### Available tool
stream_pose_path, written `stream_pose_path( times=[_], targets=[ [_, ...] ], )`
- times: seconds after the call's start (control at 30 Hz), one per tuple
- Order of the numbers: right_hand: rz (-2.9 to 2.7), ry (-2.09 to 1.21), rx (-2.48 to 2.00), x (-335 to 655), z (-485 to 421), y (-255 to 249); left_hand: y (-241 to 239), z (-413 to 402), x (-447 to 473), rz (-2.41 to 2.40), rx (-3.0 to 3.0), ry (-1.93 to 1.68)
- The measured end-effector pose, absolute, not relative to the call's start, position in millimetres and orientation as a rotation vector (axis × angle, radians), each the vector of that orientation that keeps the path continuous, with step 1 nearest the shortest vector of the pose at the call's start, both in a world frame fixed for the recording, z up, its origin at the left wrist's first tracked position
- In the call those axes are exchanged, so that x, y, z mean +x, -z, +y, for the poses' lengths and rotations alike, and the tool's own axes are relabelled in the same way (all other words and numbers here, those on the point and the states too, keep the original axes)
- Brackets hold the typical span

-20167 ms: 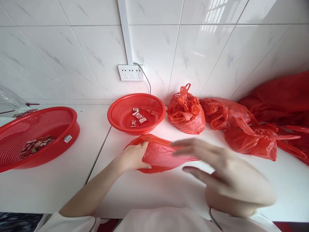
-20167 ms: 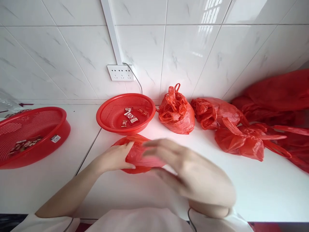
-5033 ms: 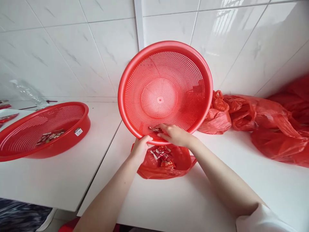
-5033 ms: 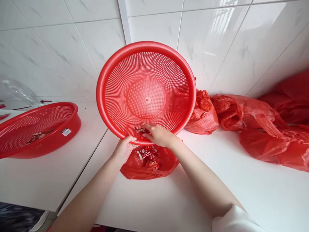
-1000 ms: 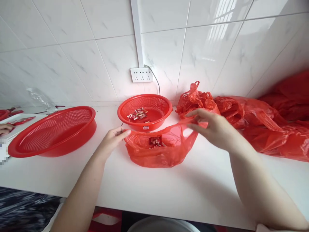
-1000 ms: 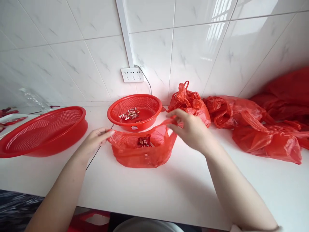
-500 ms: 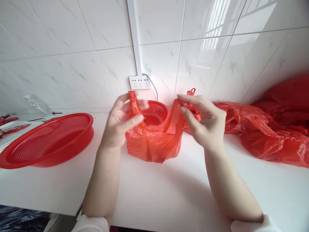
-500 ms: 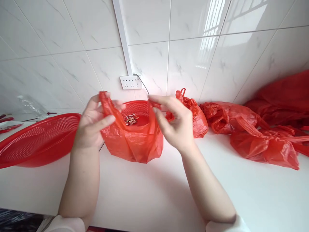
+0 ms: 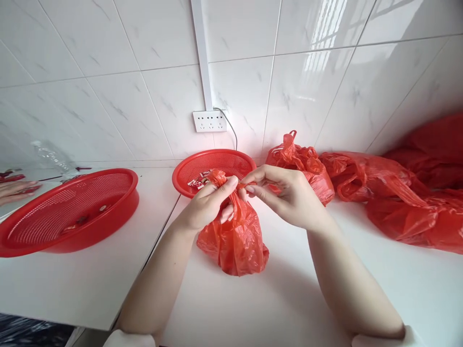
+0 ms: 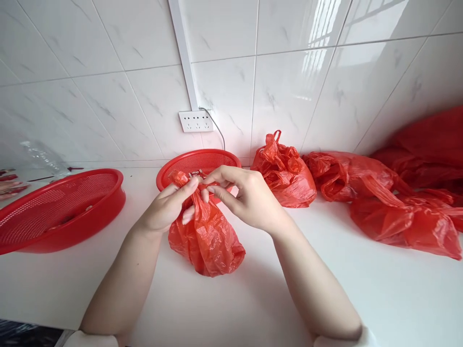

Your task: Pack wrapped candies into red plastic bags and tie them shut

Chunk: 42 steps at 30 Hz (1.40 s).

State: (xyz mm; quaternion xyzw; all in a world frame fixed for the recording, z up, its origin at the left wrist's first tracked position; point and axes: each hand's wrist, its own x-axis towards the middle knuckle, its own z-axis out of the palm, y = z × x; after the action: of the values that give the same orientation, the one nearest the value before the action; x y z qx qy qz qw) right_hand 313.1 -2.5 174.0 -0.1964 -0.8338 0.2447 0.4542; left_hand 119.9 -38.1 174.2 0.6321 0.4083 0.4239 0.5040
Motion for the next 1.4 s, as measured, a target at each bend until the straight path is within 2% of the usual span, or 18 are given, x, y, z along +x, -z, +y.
stream_pose_path(
  times=[0.2,0.37,0.43,0.57,0.67,0.77,0.9,1.13,1.27,1.4],
  targets=[
    [-2.05,-0.461,-0.578,324.2,-1.7,-172.5,-173.0,-23.8,107.1,1.079,1.356,-1.174],
    [-2.402,-0.588,-0.408,323.8,-5.9,-173.8,-175.2,-25.2,105.1,0.934,1.341,-1.092],
    [-2.259,-0.65,-0.446,318.3,-2.0,-171.4,-177.7,-32.9,106.0,1.038,1.528,-1.03],
    [-1.805,-0.912,-0.474,300.2,15.5,-157.5,-177.2,-41.4,105.4,1.387,2.288,-1.104],
    [-1.724,-1.215,-0.383,288.3,27.8,-145.4,-169.0,-33.1,104.0,1.193,2.6,-1.199],
    [-1.774,-1.349,-0.345,285.3,34.1,-140.1,-160.1,-21.3,103.4,0.959,2.492,-1.277],
    [-1.863,-1.312,-0.358,292.0,36.7,-142.0,-156.2,-15.4,104.4,0.853,2.341,-1.347],
    [-1.707,-1.343,-0.409,301.3,42.7,-139.9,-150.9,-12.9,106.4,0.805,2.215,-1.427],
    [-1.863,-1.365,-0.41,302.9,42.0,-140.4,-142.6,-9.5,107.6,0.756,2.026,-1.446],
    [-1.937,-1.301,-0.437,303.3,38.5,-143.6,-142.6,-9.5,109.4,0.783,2.081,-1.397]
  ],
)
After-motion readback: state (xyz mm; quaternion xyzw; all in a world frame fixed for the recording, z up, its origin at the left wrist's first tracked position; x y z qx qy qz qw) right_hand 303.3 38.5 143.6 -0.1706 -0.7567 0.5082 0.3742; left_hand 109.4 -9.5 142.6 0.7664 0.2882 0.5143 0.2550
